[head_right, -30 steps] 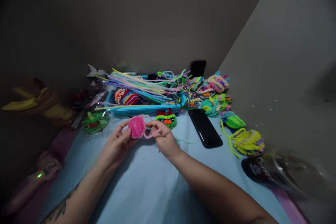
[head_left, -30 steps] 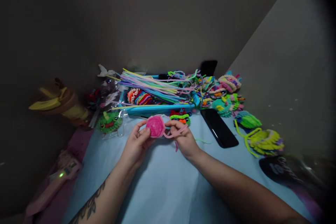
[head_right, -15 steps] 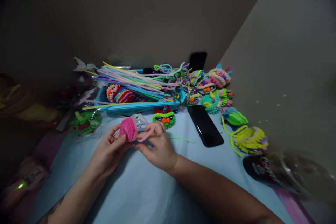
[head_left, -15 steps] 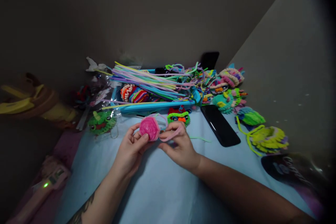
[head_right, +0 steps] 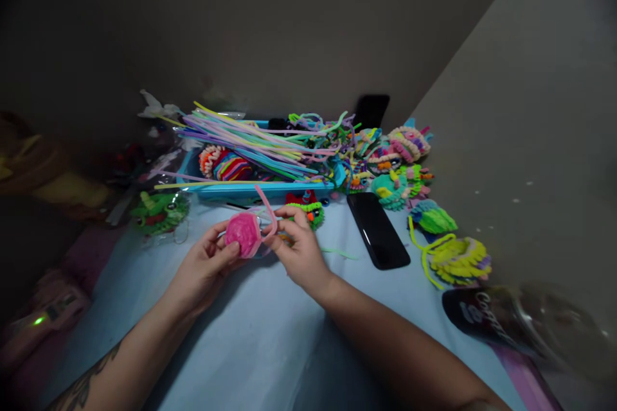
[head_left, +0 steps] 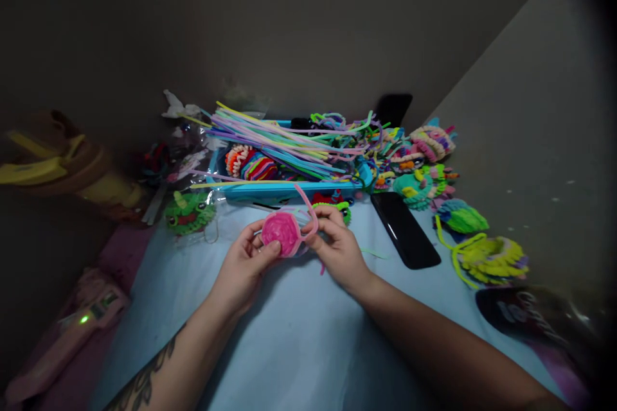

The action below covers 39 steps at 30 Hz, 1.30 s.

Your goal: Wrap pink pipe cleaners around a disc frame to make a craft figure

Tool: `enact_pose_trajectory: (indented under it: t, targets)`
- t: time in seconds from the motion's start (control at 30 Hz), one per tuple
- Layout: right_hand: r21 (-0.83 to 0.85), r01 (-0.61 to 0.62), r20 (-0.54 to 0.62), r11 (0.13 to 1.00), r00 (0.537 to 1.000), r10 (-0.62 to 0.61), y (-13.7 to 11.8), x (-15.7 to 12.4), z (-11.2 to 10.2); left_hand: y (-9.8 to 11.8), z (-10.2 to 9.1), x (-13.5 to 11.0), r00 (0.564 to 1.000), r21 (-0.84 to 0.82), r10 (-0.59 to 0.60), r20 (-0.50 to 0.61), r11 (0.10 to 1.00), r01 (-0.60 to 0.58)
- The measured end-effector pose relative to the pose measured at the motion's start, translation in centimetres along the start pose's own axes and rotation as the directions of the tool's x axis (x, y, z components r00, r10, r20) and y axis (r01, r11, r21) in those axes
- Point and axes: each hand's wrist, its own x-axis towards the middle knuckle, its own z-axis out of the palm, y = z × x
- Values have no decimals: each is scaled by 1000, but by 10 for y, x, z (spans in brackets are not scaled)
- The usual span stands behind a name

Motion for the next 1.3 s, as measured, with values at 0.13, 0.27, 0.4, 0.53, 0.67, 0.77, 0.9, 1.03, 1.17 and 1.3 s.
enact_pose_trajectory:
  t: [0.13, 0.27, 0.4, 0.53, 0.67, 0.77, 0.9, 1.03, 1.17, 1.3]
  targets:
    - [33, -28, 48, 999, 999, 26, 1, -3, 2, -3, -3, 1, 999, 31, 23, 34, 999, -24]
    - [100, -98, 110, 990, 990, 87, -3, -2, 0, -4, -6, 2, 993, 155, 100, 58, 982, -108]
    - [177, -144, 127, 974, 984, 123, -3, -2, 0, -5, -7, 2, 991, 202, 121, 54, 971, -129]
    - [280, -169, 123, 945, 983, 139, 2, -5, 4, -7, -6, 1, 991, 225, 126, 52, 965, -135]
    - [381, -186, 107, 906, 982, 157, 6, -8, 7, -8, -4, 0, 991, 235, 122, 60, 963, -132]
    - [370, -164, 91, 915, 986, 140, 7, -8, 7, -8, -4, -1, 990, 243, 125, 59, 960, -136]
    - [276, -125, 75, 953, 991, 108, 7, -6, 6, -5, -5, -1, 989, 244, 140, 41, 959, -146]
    - [195, -87, 53, 977, 996, 78, 6, -5, 4, -1, -6, 0, 989, 260, 141, 51, 954, -150]
    - [223, -105, 22, 969, 994, 103, 7, -4, 4, 0, -7, 1, 990, 277, 125, 60, 951, -137]
    - [271, -105, -21, 957, 993, 115, 8, -2, 4, -2, -7, 0, 991, 266, 87, 104, 958, -112]
